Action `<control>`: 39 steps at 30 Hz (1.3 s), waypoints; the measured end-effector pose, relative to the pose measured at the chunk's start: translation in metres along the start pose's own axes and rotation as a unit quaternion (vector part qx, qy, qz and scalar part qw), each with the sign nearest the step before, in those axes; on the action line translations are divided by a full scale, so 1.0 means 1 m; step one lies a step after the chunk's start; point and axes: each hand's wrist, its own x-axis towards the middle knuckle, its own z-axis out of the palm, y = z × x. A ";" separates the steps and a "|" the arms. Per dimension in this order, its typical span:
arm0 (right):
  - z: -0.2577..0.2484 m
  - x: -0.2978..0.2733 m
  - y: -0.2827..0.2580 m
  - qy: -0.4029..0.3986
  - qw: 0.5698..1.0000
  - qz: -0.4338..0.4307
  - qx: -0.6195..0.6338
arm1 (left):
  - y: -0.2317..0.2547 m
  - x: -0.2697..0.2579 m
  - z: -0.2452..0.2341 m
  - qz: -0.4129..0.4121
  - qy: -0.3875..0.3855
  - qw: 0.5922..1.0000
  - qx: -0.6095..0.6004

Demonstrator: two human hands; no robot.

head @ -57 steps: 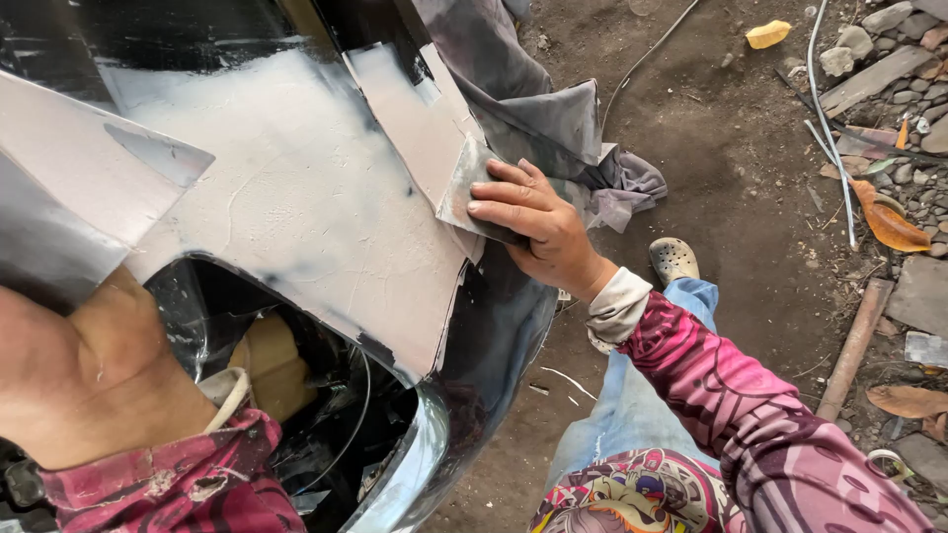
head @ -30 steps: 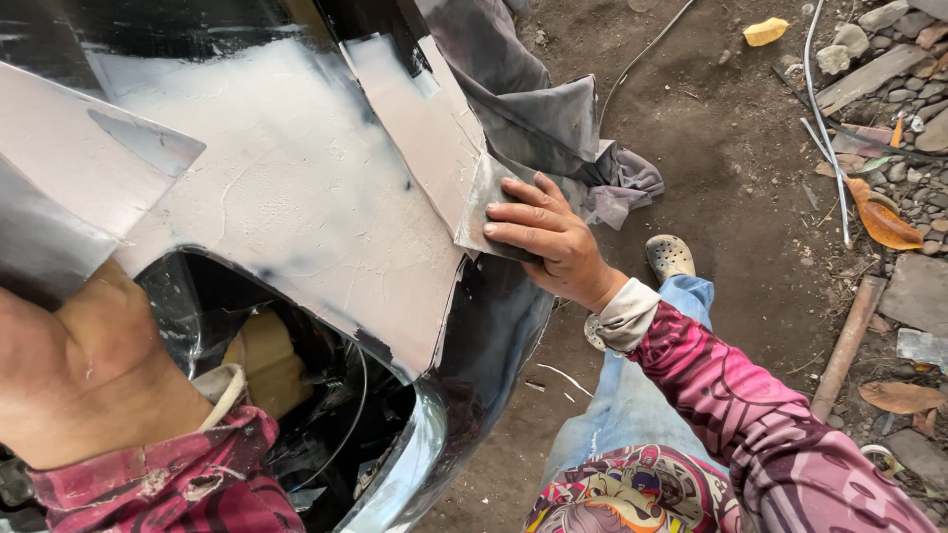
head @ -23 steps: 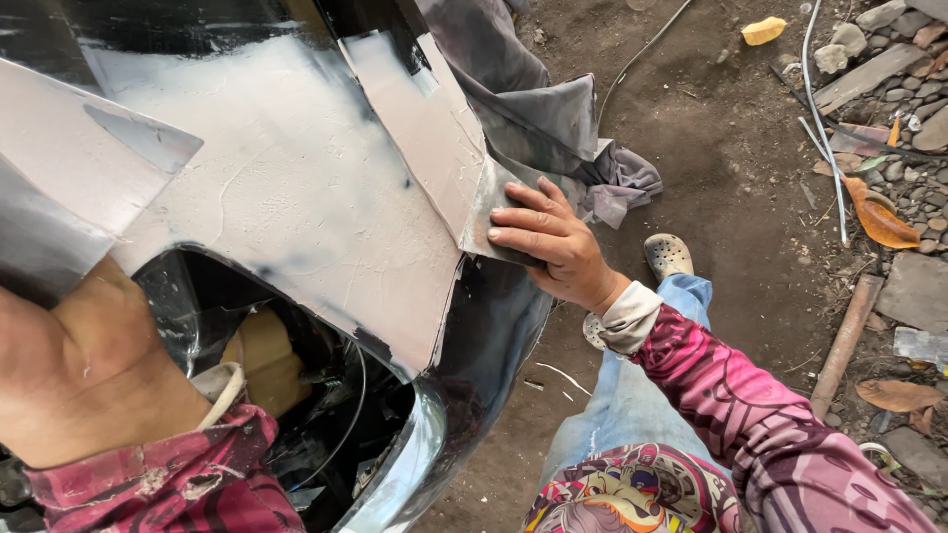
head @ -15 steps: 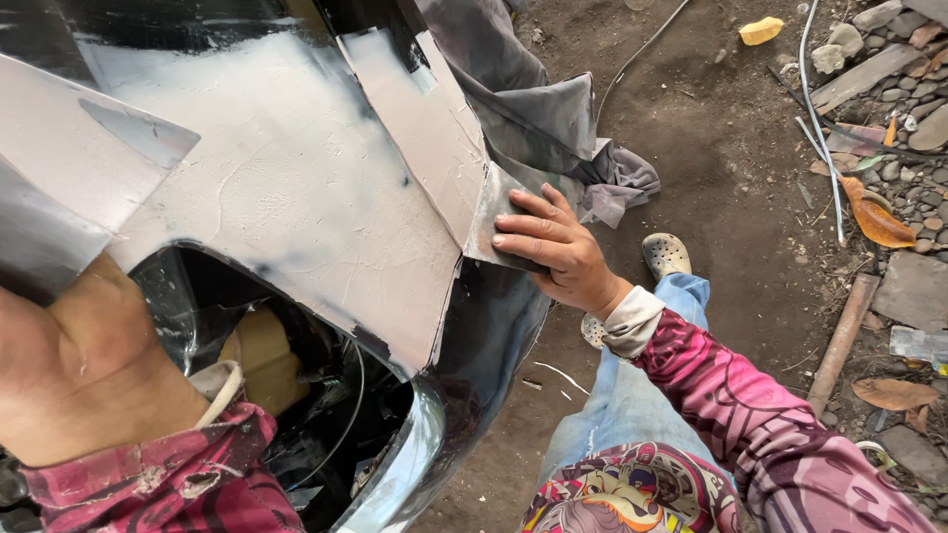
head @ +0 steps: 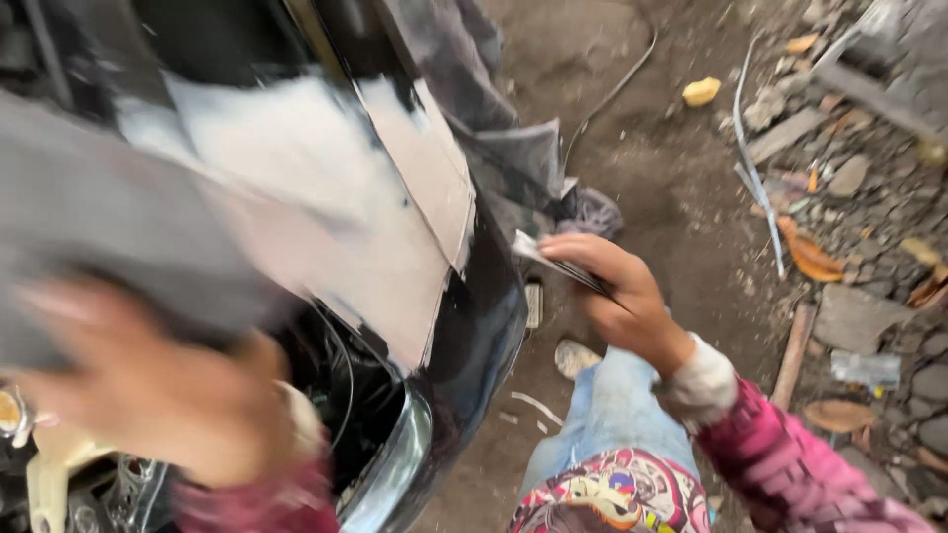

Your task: The person sands a section of a black car bumper that has been filled with a white compound using a sanding block. They smooth the surface and then use a metal scraper to remove excess material from the edges of the repair area.

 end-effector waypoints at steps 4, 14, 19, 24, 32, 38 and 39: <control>0.008 -0.016 -0.091 0.036 0.985 0.040 0.161 | -0.070 -0.093 0.049 0.036 0.006 0.999 0.040; 0.021 -0.003 -0.135 -0.037 0.972 -0.085 -0.214 | -0.058 -0.108 0.057 -0.114 0.013 0.958 -0.264; 0.028 0.010 -0.127 -0.011 0.903 -0.260 -0.342 | -0.061 -0.095 0.059 -0.053 0.018 0.992 -0.114; 0.007 0.028 -0.057 -0.094 0.979 0.167 0.066 | -0.044 -0.017 0.025 0.104 0.230 0.967 -0.015; -0.014 0.093 0.029 -0.040 0.948 0.260 0.180 | -0.021 0.078 0.002 0.118 0.023 0.964 -0.239; -0.003 0.124 0.020 -0.035 0.979 0.197 0.049 | -0.035 0.082 0.021 0.108 -0.006 0.950 -0.294; -0.002 0.130 0.021 -0.041 0.992 0.116 -0.033 | -0.035 0.081 0.023 0.091 0.003 0.946 -0.311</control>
